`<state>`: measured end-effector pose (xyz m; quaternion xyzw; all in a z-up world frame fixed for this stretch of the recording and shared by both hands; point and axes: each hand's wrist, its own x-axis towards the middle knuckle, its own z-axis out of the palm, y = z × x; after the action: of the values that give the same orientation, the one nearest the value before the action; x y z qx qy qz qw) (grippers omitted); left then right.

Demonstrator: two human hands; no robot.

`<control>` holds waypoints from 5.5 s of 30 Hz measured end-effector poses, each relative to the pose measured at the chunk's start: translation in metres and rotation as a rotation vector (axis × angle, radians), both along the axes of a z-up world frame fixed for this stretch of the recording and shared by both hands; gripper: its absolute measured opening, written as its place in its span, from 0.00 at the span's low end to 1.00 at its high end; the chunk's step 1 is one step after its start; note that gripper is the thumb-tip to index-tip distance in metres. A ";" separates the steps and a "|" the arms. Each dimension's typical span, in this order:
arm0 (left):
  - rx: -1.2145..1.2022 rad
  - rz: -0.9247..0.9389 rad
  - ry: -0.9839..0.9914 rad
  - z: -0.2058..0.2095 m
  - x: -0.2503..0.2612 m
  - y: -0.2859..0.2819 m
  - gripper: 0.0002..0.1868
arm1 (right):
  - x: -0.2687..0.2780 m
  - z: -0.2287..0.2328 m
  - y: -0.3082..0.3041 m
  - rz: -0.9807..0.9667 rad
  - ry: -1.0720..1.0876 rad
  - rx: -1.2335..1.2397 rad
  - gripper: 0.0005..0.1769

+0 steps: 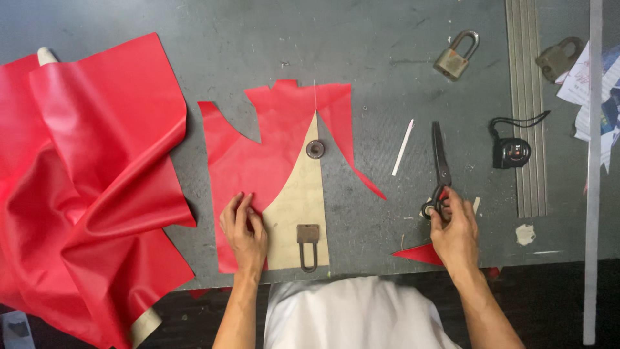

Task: The person uses shears to cut red vinyl fabric along a paper pattern on a workbench. They trace the pattern with a white marker, secure it with a padlock and weight, and trim the material to shape.

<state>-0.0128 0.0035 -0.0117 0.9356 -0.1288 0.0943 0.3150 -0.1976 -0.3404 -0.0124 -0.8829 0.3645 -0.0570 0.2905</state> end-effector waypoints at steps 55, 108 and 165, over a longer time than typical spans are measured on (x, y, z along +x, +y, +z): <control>0.214 -1.307 0.191 0.024 0.054 0.085 0.25 | -0.114 -0.015 0.317 -0.111 0.293 1.480 0.24; 0.478 -1.339 0.355 0.028 0.080 0.103 0.60 | -0.073 0.009 0.383 -0.218 0.244 1.121 0.30; 0.470 -1.334 0.381 0.023 0.080 0.104 0.60 | -0.071 0.009 0.383 -0.239 0.323 1.034 0.29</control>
<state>0.0675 0.1080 0.0112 0.7012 -0.6310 -0.3121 0.1131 -0.2688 0.0429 -0.0033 -0.5750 0.4827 0.2330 0.6181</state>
